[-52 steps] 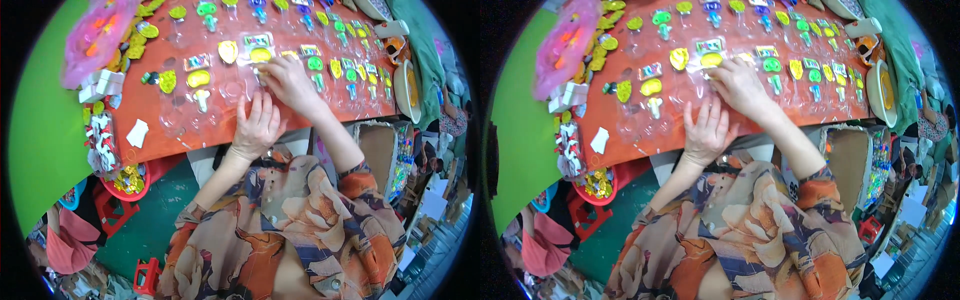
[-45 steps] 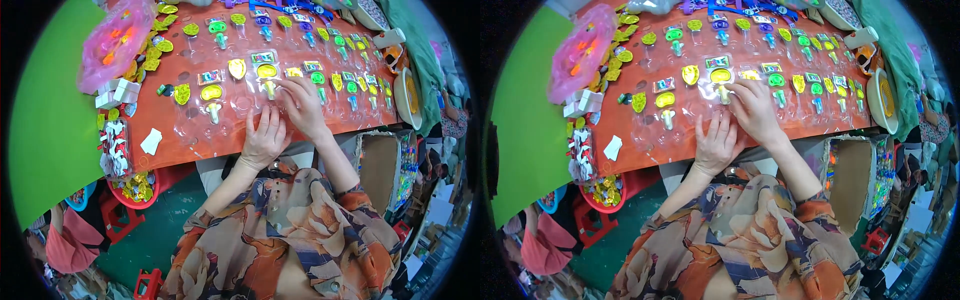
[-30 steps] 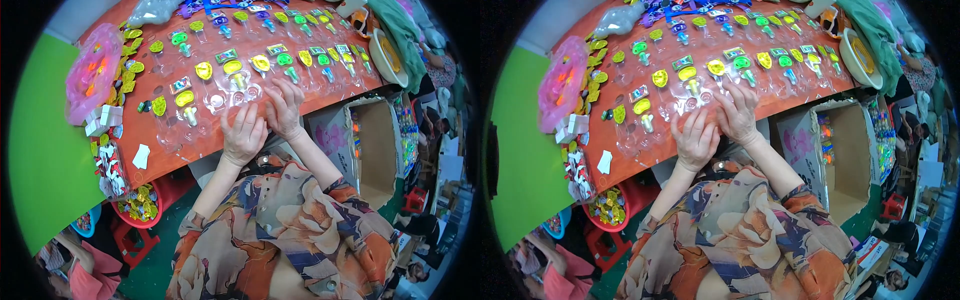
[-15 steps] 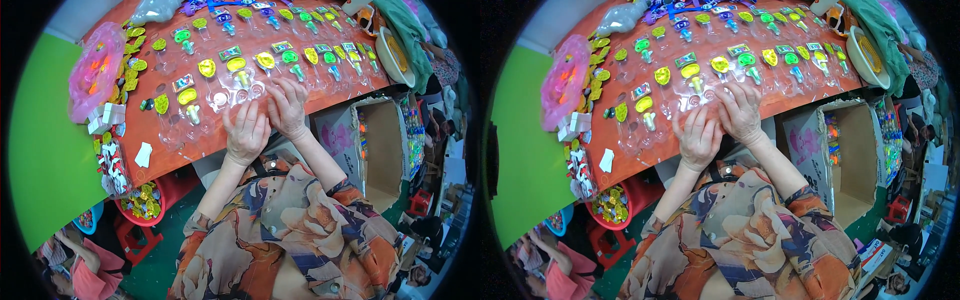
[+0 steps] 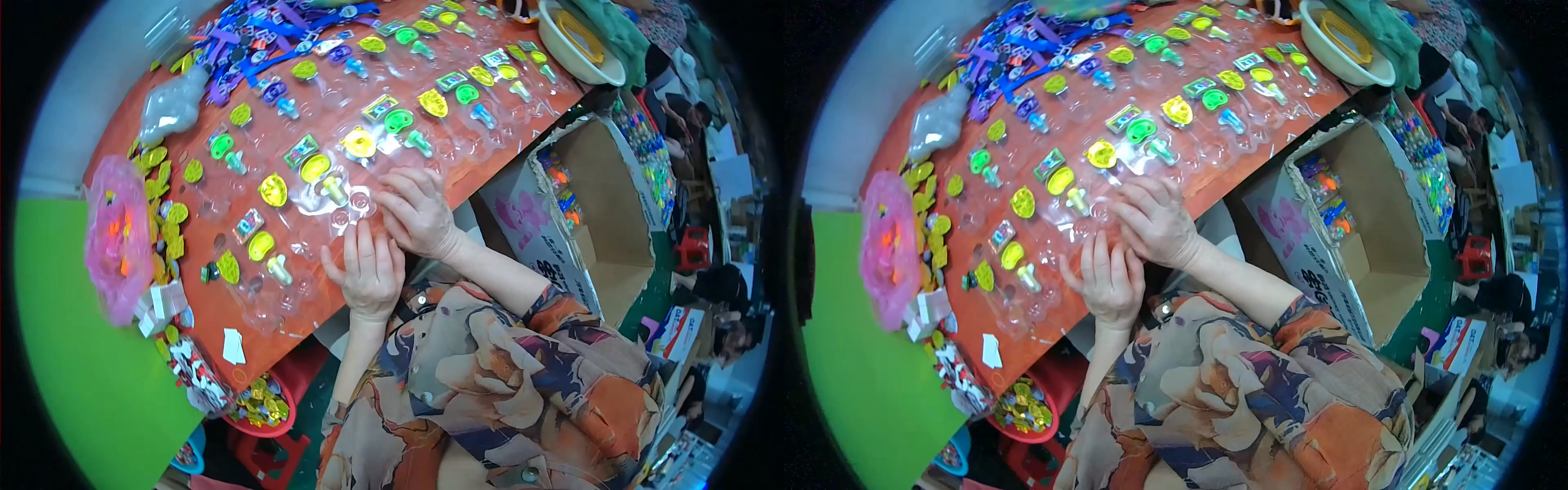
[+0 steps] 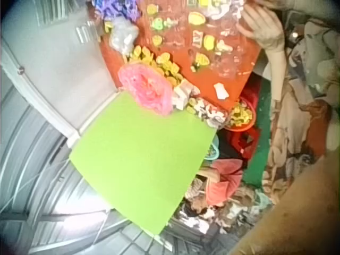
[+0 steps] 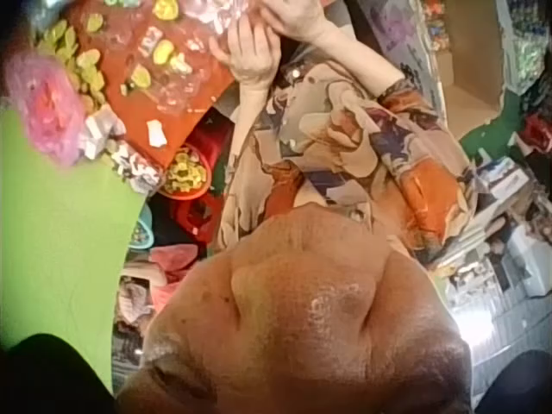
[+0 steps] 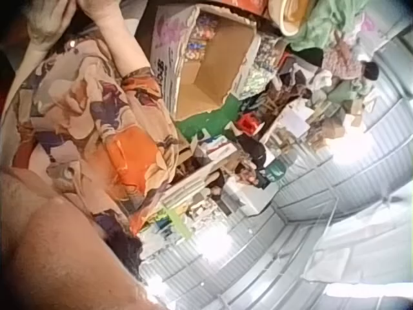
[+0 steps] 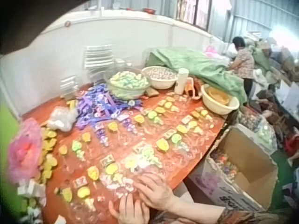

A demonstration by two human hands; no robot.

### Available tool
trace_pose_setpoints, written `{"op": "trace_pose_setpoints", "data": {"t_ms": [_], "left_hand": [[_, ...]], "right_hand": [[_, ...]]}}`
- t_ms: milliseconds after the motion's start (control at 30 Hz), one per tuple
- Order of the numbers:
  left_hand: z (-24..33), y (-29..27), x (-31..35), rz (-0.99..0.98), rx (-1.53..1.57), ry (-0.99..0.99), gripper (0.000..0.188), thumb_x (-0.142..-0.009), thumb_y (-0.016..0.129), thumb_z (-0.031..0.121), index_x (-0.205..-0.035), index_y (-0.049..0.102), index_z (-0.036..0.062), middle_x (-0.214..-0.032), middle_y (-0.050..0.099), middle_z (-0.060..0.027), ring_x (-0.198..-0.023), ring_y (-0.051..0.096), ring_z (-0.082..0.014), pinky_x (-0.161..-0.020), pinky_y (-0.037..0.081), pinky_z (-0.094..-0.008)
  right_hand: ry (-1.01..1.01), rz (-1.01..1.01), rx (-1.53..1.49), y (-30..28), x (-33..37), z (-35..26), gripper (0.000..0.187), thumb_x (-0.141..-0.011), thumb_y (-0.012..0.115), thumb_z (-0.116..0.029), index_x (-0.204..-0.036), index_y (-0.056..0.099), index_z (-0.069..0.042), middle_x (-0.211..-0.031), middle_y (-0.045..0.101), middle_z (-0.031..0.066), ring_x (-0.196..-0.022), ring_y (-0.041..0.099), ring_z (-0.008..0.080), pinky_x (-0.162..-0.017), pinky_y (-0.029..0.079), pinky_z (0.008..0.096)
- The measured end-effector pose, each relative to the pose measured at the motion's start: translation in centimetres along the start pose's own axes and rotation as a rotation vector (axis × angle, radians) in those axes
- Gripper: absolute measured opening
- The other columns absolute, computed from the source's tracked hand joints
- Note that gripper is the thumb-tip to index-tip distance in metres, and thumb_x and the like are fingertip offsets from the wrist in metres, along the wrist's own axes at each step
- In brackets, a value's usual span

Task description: Packaging toy watches into a plastic tray for assembly.

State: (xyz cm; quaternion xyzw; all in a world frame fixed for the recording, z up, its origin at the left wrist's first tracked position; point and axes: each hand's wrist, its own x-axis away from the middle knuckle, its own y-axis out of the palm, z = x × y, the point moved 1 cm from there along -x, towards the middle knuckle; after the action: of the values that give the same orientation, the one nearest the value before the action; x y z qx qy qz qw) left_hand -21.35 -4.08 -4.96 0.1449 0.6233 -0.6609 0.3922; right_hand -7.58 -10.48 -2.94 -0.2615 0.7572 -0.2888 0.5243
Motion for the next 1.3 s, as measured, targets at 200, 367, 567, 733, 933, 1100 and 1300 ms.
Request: {"op": "trace_pose_setpoints", "data": {"t_ms": [200, 367, 567, 733, 933, 1100, 1300], "left_hand": [[0.0, -0.3, 0.1, -0.013, 0.015, 0.004, 0.024, -0.087, 0.069, 0.019, -0.106, 0.063, 0.0062, -0.122, 0.065, -0.0158, -0.118, 0.060, -0.0301, -0.111, 0.023, -0.0651], [0.0, -0.1, 0.0, -0.027, 0.015, 0.048, 0.022, -0.086, 0.069, 0.018, -0.104, 0.065, 0.0062, -0.122, 0.065, -0.0154, -0.119, 0.060, -0.0304, -0.111, 0.023, -0.0651], [0.2, -0.2, -0.3, -0.041, 0.026, 0.042, 0.020, -0.087, 0.069, 0.016, -0.103, 0.066, 0.0056, -0.123, 0.065, -0.0143, -0.120, 0.060, -0.0299, -0.113, 0.023, -0.0643], [0.0, -0.7, -0.5, -0.073, 0.060, 0.036, 0.017, -0.086, 0.068, 0.014, -0.101, 0.067, 0.0052, -0.124, 0.064, -0.0131, -0.121, 0.059, -0.0298, -0.114, 0.023, -0.0628], [-0.1, -0.6, -0.4, -0.102, 0.129, 0.058, 0.019, -0.086, 0.068, 0.013, -0.103, 0.066, 0.0051, -0.125, 0.064, -0.0134, -0.123, 0.058, -0.0301, -0.114, 0.022, -0.0631], [0.0, -0.4, -0.5, -0.128, 0.170, 0.081, 0.018, -0.086, 0.068, 0.013, -0.103, 0.066, 0.0059, -0.125, 0.064, -0.0135, -0.123, 0.058, -0.0301, -0.114, 0.022, -0.0633], [-0.3, -0.6, -0.4, -0.107, 0.137, 0.081, 0.018, -0.087, 0.068, 0.015, -0.102, 0.067, 0.0059, -0.124, 0.064, -0.0129, -0.122, 0.058, -0.0296, -0.114, 0.021, -0.0634]], "right_hand": [[0.003, 0.001, -0.021, 0.0, 0.0, -0.1, 0.034, -0.075, 0.071, -0.012, -0.109, 0.066, -0.009, -0.117, 0.060, 0.0094, -0.115, 0.055, 0.0281, -0.098, 0.038, 0.0432], [0.019, 0.007, 0.004, -0.2, 0.1, 0.1, 0.034, -0.075, 0.071, -0.011, -0.108, 0.066, -0.009, -0.118, 0.060, 0.0093, -0.115, 0.055, 0.0279, -0.097, 0.039, 0.0432], [0.035, 0.022, 0.003, 0.0, 0.0, 0.1, 0.036, -0.072, 0.070, -0.012, -0.108, 0.066, -0.009, -0.118, 0.059, 0.0088, -0.113, 0.055, 0.0277, -0.096, 0.039, 0.0434], [0.044, 0.024, -0.037, 0.2, 0.0, 0.0, 0.038, -0.070, 0.070, -0.009, -0.108, 0.066, -0.008, -0.117, 0.060, 0.0091, -0.113, 0.055, 0.0278, -0.095, 0.041, 0.0436], [0.073, 0.051, -0.032, 0.1, 0.1, 0.2, 0.038, -0.069, 0.069, -0.006, -0.107, 0.065, -0.007, -0.117, 0.061, 0.0093, -0.112, 0.056, 0.0280, -0.094, 0.041, 0.0434], [0.090, 0.065, -0.011, -0.1, 0.5, 0.5, 0.038, -0.068, 0.069, -0.005, -0.106, 0.065, -0.007, -0.116, 0.062, 0.0090, -0.111, 0.057, 0.0276, -0.093, 0.042, 0.0430], [0.087, 0.067, -0.026, 0.3, 0.2, 0.1, 0.038, -0.068, 0.069, -0.005, -0.105, 0.065, -0.007, -0.115, 0.062, 0.0092, -0.110, 0.058, 0.0276, -0.092, 0.043, 0.0424]]}}
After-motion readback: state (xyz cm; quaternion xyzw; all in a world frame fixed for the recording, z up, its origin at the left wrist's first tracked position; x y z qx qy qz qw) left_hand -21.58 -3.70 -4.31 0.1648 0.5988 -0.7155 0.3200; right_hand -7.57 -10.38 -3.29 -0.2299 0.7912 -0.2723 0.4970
